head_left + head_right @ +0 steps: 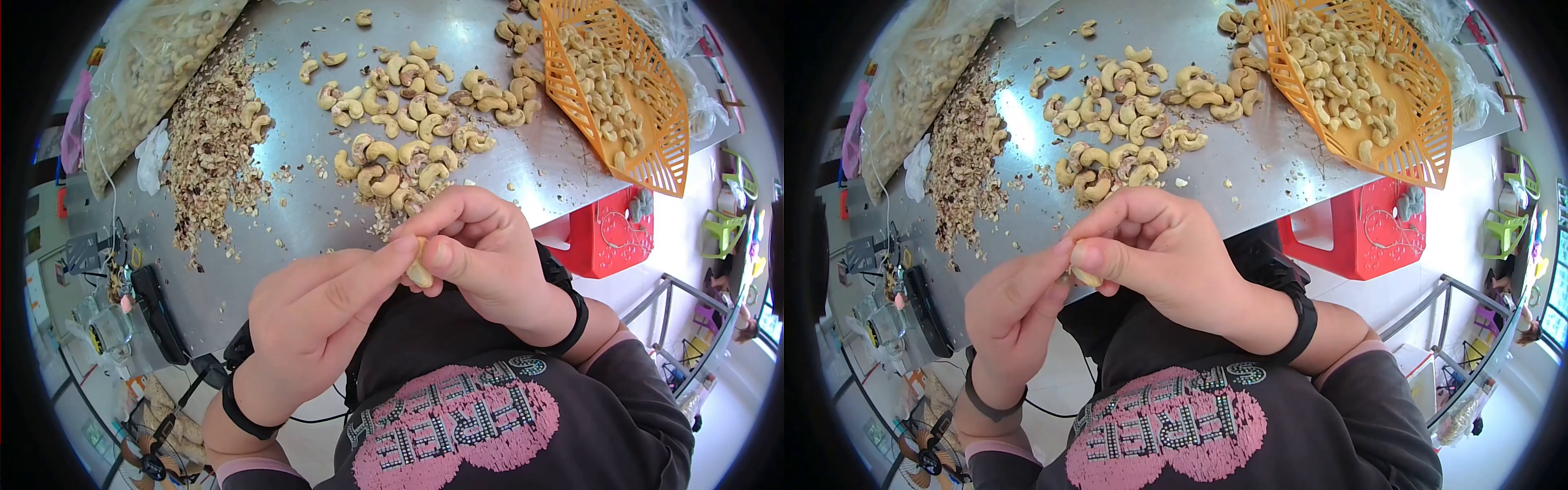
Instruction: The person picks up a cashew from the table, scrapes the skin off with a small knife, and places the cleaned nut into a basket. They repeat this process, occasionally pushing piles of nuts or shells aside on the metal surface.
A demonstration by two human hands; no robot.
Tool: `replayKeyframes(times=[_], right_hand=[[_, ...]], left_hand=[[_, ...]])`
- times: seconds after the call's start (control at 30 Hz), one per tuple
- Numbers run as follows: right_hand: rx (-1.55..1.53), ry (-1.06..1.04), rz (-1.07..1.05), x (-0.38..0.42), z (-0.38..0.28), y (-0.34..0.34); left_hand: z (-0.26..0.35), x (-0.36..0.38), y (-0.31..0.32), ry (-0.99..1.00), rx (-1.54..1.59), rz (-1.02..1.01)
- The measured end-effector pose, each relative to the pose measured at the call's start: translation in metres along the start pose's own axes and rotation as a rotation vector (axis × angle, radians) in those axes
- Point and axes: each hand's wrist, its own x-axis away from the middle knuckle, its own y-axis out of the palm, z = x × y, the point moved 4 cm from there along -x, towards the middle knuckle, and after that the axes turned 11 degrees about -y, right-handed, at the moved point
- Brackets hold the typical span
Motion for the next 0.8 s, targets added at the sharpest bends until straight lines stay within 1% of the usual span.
replayKeyframes(times=[0.07, 0.1, 0.17, 0.3, 0.37, 0.4, 0.47, 0.6, 0.67, 0.8], right_hand=[[0.017, -0.012, -0.001, -0.001, -0.001, 0.0], [0.017, -0.012, -0.001, -0.001, -0.002, 0.001], [0.078, 0.038, 0.022, 0.001, -0.003, 0.001], [0.02, 0.05, -0.002, 0.001, -0.001, -0.001], [-0.015, 0.069, 0.006, 0.0, -0.001, 0.0], [-0.015, 0.069, 0.007, 0.0, -0.001, 0.0], [-0.077, 0.064, -0.009, -0.001, 0.0, -0.002], [-0.096, 0.063, -0.01, -0.001, 0.001, -0.003], [-0.103, 0.05, -0.008, -0.001, 0.001, -0.002], [-0.095, 0.054, -0.006, -0.001, 0.001, -0.002]], left_hand=[[-0.004, 0.003, 0.002, -0.122, 0.109, -0.046], [-0.004, 0.005, 0.003, -0.122, 0.109, -0.046], [-0.013, 0.007, 0.005, -0.29, 0.46, -0.064], [-0.01, 0.005, 0.004, -0.252, 0.425, -0.072], [-0.011, 0.005, 0.003, -0.311, 0.413, -0.061], [-0.011, 0.005, 0.002, -0.311, 0.414, -0.061], [-0.006, 0.002, 0.001, -0.223, 0.259, -0.063], [-0.006, 0.004, 0.004, -0.244, 0.218, -0.059], [-0.006, 0.004, 0.005, -0.186, 0.196, -0.021], [-0.007, 0.003, 0.005, -0.171, 0.176, -0.025]])
